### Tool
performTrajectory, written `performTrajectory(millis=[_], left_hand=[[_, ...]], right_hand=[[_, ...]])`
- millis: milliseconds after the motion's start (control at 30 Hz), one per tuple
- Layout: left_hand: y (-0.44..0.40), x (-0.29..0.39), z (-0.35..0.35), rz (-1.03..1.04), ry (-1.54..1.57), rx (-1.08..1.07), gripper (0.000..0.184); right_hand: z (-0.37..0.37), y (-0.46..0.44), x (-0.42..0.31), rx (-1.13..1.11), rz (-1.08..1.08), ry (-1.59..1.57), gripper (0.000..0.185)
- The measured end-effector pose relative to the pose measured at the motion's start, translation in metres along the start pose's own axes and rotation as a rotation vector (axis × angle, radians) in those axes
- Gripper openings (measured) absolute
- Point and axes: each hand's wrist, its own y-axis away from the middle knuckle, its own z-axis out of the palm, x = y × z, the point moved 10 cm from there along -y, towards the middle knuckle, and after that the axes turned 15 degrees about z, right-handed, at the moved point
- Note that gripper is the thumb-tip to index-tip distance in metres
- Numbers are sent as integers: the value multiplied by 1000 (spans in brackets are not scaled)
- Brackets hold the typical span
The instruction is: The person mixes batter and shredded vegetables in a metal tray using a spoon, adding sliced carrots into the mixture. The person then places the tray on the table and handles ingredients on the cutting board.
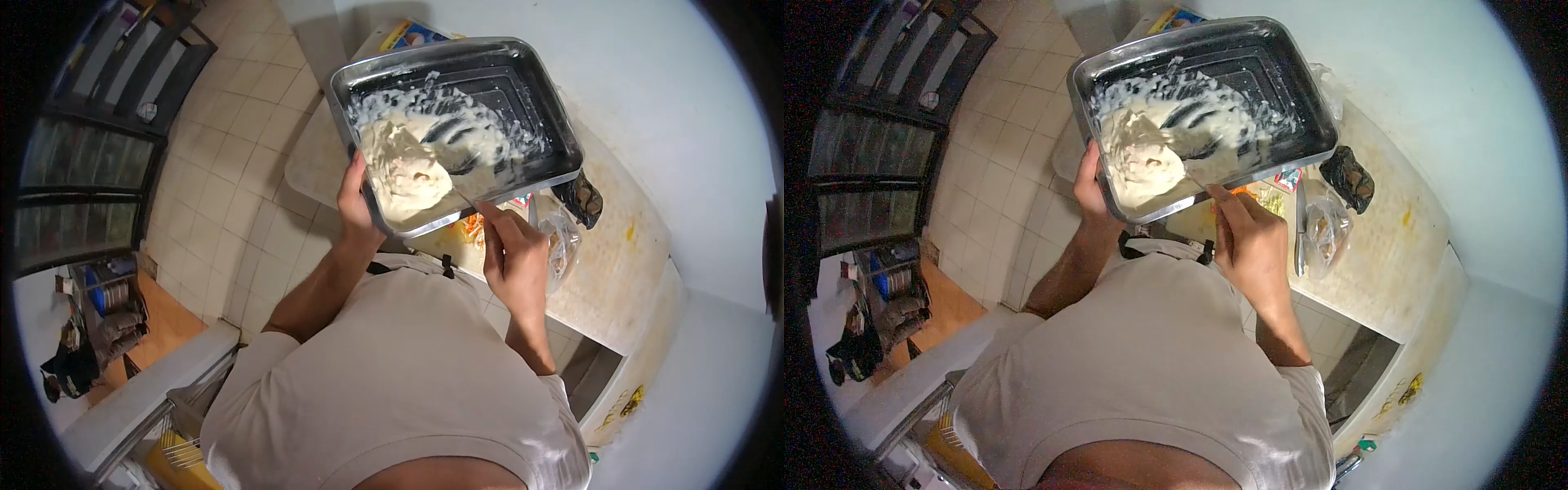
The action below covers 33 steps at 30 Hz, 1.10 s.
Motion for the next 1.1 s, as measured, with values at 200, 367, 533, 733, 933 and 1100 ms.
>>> performTrajectory(millis=[200, 367, 533, 733, 933, 1100], left_hand=[[-4, 2, 3, 13, 56, 23, 56], [-6, -1, -2, 21, 49, 40, 53], [-4, 4, 6, 19, 31, 21, 50], [-3, 4, 12, -8, 57, -36, 55], [-4, 2, 2, -4, 26, -51, 58], [-2, 4, -1, -43, 73, -94, 58]], right_hand=[[7, 16, -12, -32, -110, 118, 43], [-12, 9, -7, -19, -120, 85, 42], [-29, -3, -11, -47, -139, 59, 35], [-22, -13, -23, -31, -185, 214, 35], [-44, -62, -23, 33, -162, 198, 23], [0, -137, -21, -112, -324, 224, 20]])
